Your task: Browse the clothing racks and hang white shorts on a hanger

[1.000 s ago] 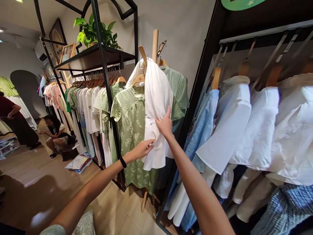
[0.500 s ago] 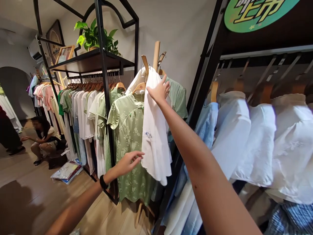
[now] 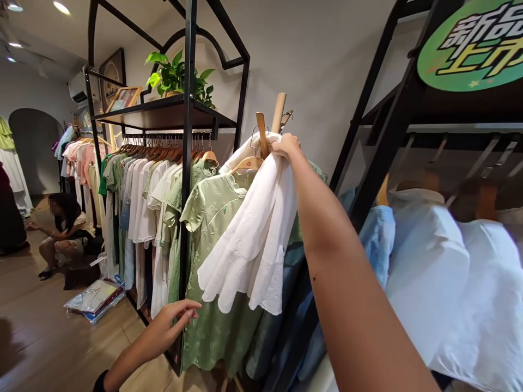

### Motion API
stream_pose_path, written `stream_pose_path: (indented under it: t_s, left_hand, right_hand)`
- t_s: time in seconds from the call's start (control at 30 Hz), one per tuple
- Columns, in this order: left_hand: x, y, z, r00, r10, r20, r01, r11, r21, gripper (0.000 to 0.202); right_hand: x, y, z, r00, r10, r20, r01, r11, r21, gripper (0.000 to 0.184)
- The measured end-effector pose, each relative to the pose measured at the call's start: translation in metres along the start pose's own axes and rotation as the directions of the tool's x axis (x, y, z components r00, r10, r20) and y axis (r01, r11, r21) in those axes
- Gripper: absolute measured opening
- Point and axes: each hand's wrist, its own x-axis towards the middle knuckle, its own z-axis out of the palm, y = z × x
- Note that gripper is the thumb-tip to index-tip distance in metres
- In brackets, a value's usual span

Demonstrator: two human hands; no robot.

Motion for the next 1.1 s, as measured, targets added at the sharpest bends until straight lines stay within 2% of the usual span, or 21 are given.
stream_pose_path:
  t_s: [0.13, 0.23, 0.47, 0.63, 0.7, 0.77, 0.87, 0.9, 0.97, 1.03, 1.1]
  left_hand:
    - [0.002, -0.019, -0.009, 0.998, -0.027, -0.055, 0.026, 1.0, -0.008, 0.038]
    - [0.008, -0.025, -0.015, 0.996, -0.023, -0.087, 0.024, 1.0, 0.006, 0.039]
    - [0.03, -0.012, -0.028, 0.975, -0.053, -0.217, 0.056, 0.998, 0.01, 0.041]
    - [0.055, 0.005, -0.041, 0.932, -0.013, -0.361, 0.016, 1.0, 0.007, 0.039]
    - [0.075, 0.025, -0.054, 0.901, 0.033, -0.433, -0.034, 0.999, 0.006, 0.038]
    - [0.106, 0.058, -0.073, 0.866, 0.116, -0.487, -0.117, 0.993, 0.029, 0.037]
    - [0.172, 0.124, -0.106, 0.82, 0.256, -0.512, -0.244, 0.965, 0.093, 0.032]
    - [0.197, 0.147, -0.116, 0.799, 0.288, -0.527, -0.266, 0.957, 0.121, 0.031]
    - [0.247, 0.189, -0.132, 0.784, 0.287, -0.55, -0.254, 0.957, 0.138, 0.042]
    - [0.29, 0.22, -0.142, 0.834, 0.241, -0.497, -0.231, 0.969, 0.084, 0.063]
    - [0.322, 0.241, -0.146, 0.887, 0.242, -0.394, -0.258, 0.966, 0.013, 0.07]
  right_hand:
    - [0.006, -0.002, -0.007, 0.998, 0.054, 0.028, -0.054, 0.998, 0.012, 0.048]
    - [0.006, -0.007, -0.014, 0.998, 0.055, 0.007, -0.055, 0.997, 0.049, 0.052]
    - [0.012, -0.011, -0.03, 0.969, 0.1, -0.225, -0.045, 0.97, 0.238, 0.052]
    - [0.021, -0.016, -0.042, 0.923, 0.129, -0.362, -0.037, 0.967, 0.251, 0.051]
    - [0.022, -0.023, -0.045, 0.905, 0.158, -0.396, -0.059, 0.967, 0.25, 0.049]
    - [0.022, -0.031, -0.047, 0.886, 0.188, -0.423, -0.079, 0.962, 0.261, 0.047]
    - [0.021, -0.042, -0.049, 0.863, 0.221, -0.454, -0.088, 0.951, 0.297, 0.042]
    - [0.02, -0.045, -0.05, 0.861, 0.224, -0.457, -0.085, 0.948, 0.305, 0.041]
    - [0.019, -0.05, -0.052, 0.869, 0.21, -0.448, -0.068, 0.947, 0.313, 0.04]
    - [0.018, -0.053, -0.055, 0.882, 0.183, -0.434, -0.041, 0.948, 0.315, 0.04]
    - [0.016, -0.056, -0.058, 0.892, 0.164, -0.422, -0.02, 0.946, 0.324, 0.043]
